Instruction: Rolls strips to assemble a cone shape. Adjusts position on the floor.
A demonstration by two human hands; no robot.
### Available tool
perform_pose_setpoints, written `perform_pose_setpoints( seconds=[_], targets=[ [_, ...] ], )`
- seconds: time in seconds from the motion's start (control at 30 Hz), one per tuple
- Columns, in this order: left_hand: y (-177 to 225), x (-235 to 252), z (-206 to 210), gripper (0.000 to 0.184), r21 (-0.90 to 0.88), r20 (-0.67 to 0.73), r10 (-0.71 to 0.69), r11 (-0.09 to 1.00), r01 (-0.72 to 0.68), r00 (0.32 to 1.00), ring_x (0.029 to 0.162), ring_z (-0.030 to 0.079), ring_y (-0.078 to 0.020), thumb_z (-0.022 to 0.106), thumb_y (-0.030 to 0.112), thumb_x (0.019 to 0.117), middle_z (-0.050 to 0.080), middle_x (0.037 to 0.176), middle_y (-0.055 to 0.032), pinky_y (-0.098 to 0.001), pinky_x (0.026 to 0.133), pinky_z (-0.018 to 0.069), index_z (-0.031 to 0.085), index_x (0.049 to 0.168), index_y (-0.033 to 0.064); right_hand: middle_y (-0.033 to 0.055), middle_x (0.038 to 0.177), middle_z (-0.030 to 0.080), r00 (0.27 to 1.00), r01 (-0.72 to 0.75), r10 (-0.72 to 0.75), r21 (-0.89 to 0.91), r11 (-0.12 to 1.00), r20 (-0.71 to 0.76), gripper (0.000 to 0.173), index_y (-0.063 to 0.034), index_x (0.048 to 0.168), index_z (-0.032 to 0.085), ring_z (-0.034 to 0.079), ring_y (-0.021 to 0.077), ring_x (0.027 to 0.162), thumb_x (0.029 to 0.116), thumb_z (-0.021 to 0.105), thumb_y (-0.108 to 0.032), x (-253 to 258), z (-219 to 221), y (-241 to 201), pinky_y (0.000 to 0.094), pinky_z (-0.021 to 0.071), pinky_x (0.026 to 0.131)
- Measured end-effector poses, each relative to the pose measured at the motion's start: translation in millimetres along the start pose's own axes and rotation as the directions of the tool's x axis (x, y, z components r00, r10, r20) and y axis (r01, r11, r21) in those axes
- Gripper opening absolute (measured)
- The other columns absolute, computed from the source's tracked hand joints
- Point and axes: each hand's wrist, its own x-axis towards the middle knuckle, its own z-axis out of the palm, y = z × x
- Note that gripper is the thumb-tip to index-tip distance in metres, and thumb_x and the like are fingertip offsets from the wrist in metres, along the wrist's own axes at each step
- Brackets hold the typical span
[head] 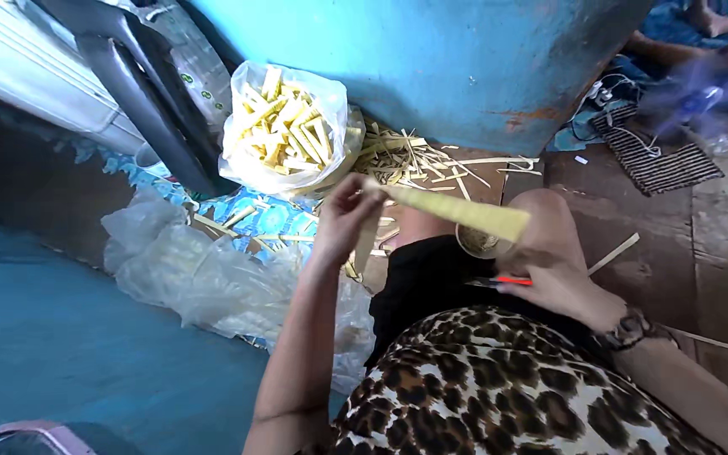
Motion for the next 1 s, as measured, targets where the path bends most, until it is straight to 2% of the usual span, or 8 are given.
perform_pose_setpoints(
  seconds=[0.07, 0.17, 0.23, 0.37, 0.5, 0.63, 0.73, 1.0],
  targets=[
    [-3.8, 5.8, -18.6, 0.018, 0.028, -0.194, 0.032, 0.999, -0.027, 0.980, 0.089, 0.068, -0.0089, 0.061, 0.006, 0.0991, 0.068, 0.102, -0.0002, -0.0331, 0.081, 0.0603, 0.060, 0.117, 0.0043, 0.0234, 0.124, 0.065, 0.993, -0.056, 0.067, -0.101, 0.993, 0.100, 0.044, -0.0025, 0.114, 0.074, 0.056, 0.0454, 0.124, 0.0911, 0.077, -0.040, -2.5, 13.7, 12.0, 0.0650, 0.0417, 0.104],
    [-15.0, 3.5, -19.8, 0.016, -0.019, -0.412, 0.095, 0.993, -0.113, 0.906, 0.089, 0.070, -0.0108, 0.062, 0.006, 0.0989, 0.069, 0.098, -0.0013, -0.0345, 0.085, 0.0603, 0.060, 0.114, 0.0017, 0.0208, 0.108, 0.069, 1.000, 0.011, -0.011, -0.011, 1.000, -0.008, 0.035, 0.0003, 0.109, 0.069, 0.065, 0.0400, 0.106, 0.0869, 0.081, -0.024, -8.8, 14.0, 13.6, 0.0588, 0.0502, 0.093],
    [-16.0, -7.3, -3.6, 0.014, -0.112, -0.461, -0.002, 0.992, -0.056, 0.887, 0.088, 0.068, -0.0073, 0.062, 0.015, 0.1020, 0.070, 0.096, 0.0023, -0.0317, 0.084, 0.0588, 0.064, 0.112, 0.0062, 0.0215, 0.104, 0.069, 0.999, -0.002, 0.006, 0.102, 0.995, -0.037, 0.036, 0.0000, 0.120, 0.063, 0.069, 0.0380, 0.096, 0.0919, 0.077, -0.017, -10.4, 1.5, 1.1, 0.0563, 0.0542, 0.088],
    [-19.1, -23.3, 37.4, 0.027, -0.425, -0.143, -0.201, 0.897, 0.123, 0.969, 0.101, 0.065, -0.0121, 0.052, 0.006, 0.1028, 0.067, 0.115, -0.0025, -0.0358, 0.092, 0.0549, 0.059, 0.129, 0.0073, 0.0244, 0.116, 0.069, 0.989, 0.054, -0.029, 0.171, 0.984, -0.146, 0.047, -0.0067, 0.145, 0.054, 0.069, 0.0401, 0.103, 0.1016, 0.064, -0.022, 0.8, -18.6, -28.6, 0.0590, 0.0522, 0.093],
    [-12.7, -28.8, 72.3, 0.036, -0.454, -0.009, -0.231, 0.868, 0.202, 0.973, 0.092, 0.069, -0.0146, 0.063, -0.006, 0.0938, 0.070, 0.111, -0.0068, -0.0350, 0.082, 0.0595, 0.061, 0.128, 0.0055, 0.0161, 0.102, 0.072, 0.844, 0.258, -0.196, 0.057, 0.964, -0.499, 0.039, -0.0062, 0.129, 0.066, 0.070, 0.0315, 0.085, 0.1060, 0.049, -0.032, 14.5, -21.8, -64.4, 0.0547, 0.0569, 0.075],
    [-1.0, -30.4, 81.4, 0.035, -0.534, 0.056, -0.244, 0.812, 0.235, 0.968, 0.086, 0.069, -0.0129, 0.058, -0.007, 0.0920, 0.070, 0.105, -0.0052, -0.0327, 0.077, 0.0595, 0.060, 0.124, 0.0072, 0.0132, 0.108, 0.072, 0.724, 0.333, -0.339, -0.126, 0.935, -0.600, 0.035, -0.0070, 0.124, 0.070, 0.071, 0.0300, 0.095, 0.1049, 0.049, -0.027, 18.0, -30.4, -89.2, 0.0534, 0.0572, 0.079],
    [1.9, -32.8, 85.6, 0.035, -0.569, 0.178, -0.306, 0.743, 0.352, 0.935, 0.088, 0.068, -0.0127, 0.058, -0.008, 0.0920, 0.069, 0.102, -0.0044, -0.0322, 0.080, 0.0583, 0.056, 0.122, 0.0088, 0.0139, 0.099, 0.073, 0.747, 0.299, -0.328, -0.147, 0.943, -0.579, 0.032, -0.0100, 0.121, 0.073, 0.072, 0.0329, 0.088, 0.1027, 0.052, -0.026, 23.6, -26.7, -92.8, 0.0556, 0.0565, 0.070],
    [-30.7, -27.6, 87.9, 0.041, -0.523, 0.333, -0.333, 0.713, 0.467, 0.882, 0.091, 0.069, -0.0154, 0.063, -0.011, 0.0896, 0.068, 0.107, -0.0076, -0.0351, 0.084, 0.0588, 0.051, 0.124, 0.0078, 0.0153, 0.104, 0.071, 0.903, 0.224, -0.224, -0.044, 0.974, -0.366, 0.027, -0.0083, 0.125, 0.069, 0.071, 0.0339, 0.089, 0.1046, 0.054, -0.018, 32.9, -25.8, -95.8, 0.0553, 0.0574, 0.075]
  ],
)
